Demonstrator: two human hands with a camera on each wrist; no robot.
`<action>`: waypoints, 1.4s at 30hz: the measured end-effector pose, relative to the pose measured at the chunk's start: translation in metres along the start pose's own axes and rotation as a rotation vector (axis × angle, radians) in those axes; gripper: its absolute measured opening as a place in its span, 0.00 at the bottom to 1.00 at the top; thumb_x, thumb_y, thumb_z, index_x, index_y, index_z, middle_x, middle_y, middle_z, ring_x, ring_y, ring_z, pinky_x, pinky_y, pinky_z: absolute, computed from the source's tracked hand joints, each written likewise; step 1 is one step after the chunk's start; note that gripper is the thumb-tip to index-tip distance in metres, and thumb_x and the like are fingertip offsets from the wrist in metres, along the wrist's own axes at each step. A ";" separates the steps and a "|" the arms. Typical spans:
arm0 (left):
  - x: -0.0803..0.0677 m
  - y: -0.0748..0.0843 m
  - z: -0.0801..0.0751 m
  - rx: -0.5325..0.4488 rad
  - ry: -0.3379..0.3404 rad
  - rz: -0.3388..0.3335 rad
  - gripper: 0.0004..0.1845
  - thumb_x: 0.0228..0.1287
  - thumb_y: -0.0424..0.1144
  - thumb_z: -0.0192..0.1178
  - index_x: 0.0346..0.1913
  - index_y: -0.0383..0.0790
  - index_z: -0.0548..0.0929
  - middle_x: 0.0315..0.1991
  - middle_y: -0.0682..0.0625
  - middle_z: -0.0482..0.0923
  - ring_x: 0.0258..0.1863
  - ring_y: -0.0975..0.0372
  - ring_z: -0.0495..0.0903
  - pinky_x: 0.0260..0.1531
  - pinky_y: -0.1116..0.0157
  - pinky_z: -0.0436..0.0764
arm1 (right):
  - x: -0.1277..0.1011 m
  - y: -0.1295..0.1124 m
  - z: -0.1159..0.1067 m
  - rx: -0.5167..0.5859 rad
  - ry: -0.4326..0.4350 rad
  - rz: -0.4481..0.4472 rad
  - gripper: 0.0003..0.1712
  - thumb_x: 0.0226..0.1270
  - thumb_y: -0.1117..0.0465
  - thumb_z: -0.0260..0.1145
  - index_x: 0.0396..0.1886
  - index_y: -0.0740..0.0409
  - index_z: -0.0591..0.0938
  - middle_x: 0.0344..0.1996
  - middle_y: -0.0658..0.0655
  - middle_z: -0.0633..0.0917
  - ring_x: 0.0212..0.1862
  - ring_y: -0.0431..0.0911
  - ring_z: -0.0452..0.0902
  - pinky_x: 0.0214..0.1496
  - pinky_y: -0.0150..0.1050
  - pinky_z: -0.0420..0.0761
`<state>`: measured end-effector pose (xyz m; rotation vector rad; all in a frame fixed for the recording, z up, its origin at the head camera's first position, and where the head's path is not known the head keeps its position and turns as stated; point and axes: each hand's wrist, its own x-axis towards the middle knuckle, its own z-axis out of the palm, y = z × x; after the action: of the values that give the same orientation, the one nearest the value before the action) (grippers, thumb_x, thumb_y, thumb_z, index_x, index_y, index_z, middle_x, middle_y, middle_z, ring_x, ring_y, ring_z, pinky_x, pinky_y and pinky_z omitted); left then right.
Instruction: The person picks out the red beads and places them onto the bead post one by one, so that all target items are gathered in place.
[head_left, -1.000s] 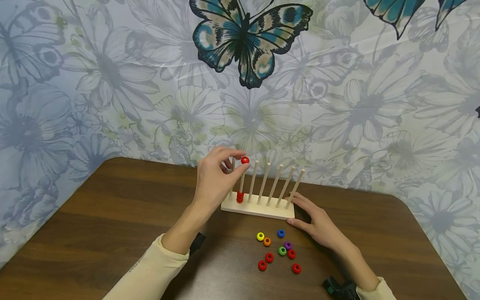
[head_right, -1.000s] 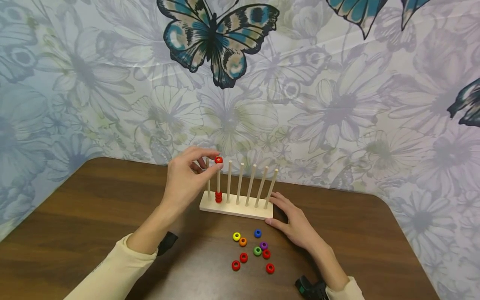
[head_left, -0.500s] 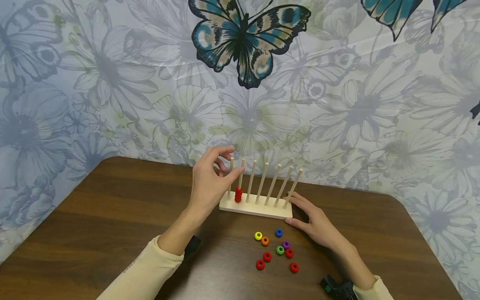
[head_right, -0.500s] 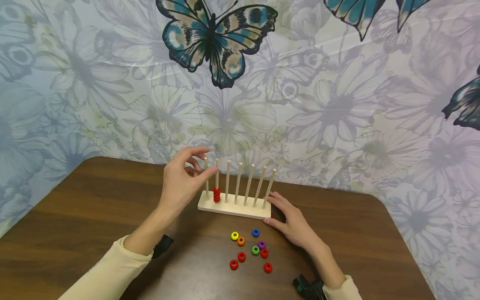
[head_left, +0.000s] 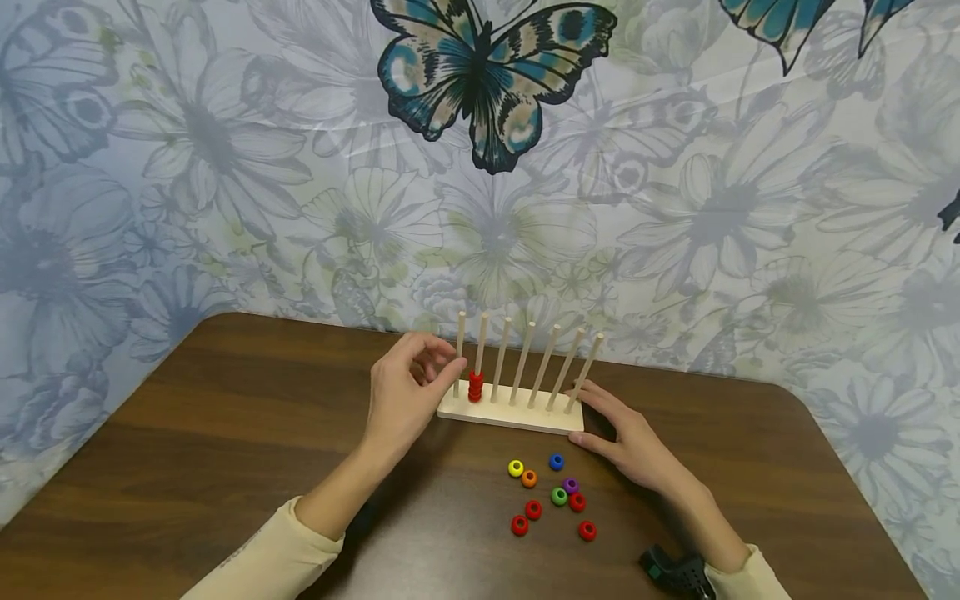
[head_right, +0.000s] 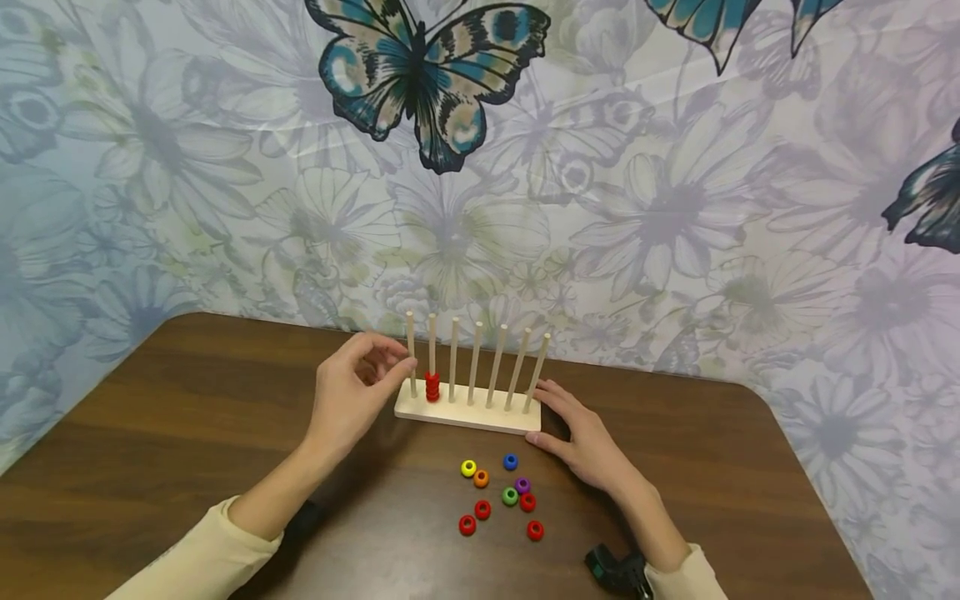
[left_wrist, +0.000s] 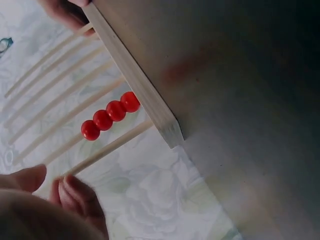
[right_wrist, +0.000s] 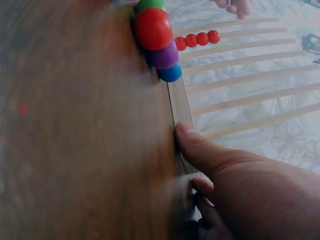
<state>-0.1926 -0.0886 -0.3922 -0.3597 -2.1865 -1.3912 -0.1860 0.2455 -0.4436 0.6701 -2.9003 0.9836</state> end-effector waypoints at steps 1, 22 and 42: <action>0.000 -0.001 0.000 -0.003 -0.013 -0.007 0.07 0.59 0.47 0.72 0.35 0.53 0.84 0.27 0.58 0.77 0.23 0.64 0.74 0.22 0.70 0.72 | 0.000 0.000 0.000 -0.001 -0.002 -0.004 0.37 0.66 0.45 0.67 0.72 0.50 0.69 0.76 0.58 0.61 0.75 0.61 0.57 0.69 0.65 0.63; -0.038 0.022 0.035 -0.136 -0.825 0.021 0.05 0.58 0.45 0.72 0.29 0.58 0.85 0.22 0.63 0.79 0.17 0.69 0.74 0.20 0.72 0.74 | -0.001 -0.001 -0.001 0.032 -0.014 0.017 0.38 0.65 0.45 0.68 0.72 0.49 0.68 0.76 0.57 0.61 0.76 0.60 0.56 0.70 0.65 0.62; -0.059 0.032 0.042 0.074 -1.001 0.238 0.07 0.54 0.42 0.74 0.34 0.55 0.85 0.22 0.68 0.74 0.17 0.79 0.68 0.21 0.77 0.71 | 0.000 -0.003 -0.001 0.022 -0.014 0.022 0.39 0.65 0.44 0.68 0.73 0.49 0.68 0.76 0.57 0.60 0.76 0.60 0.56 0.69 0.66 0.62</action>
<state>-0.1401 -0.0342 -0.4144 -1.4886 -2.7801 -1.0895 -0.1850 0.2446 -0.4410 0.6502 -2.9196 1.0189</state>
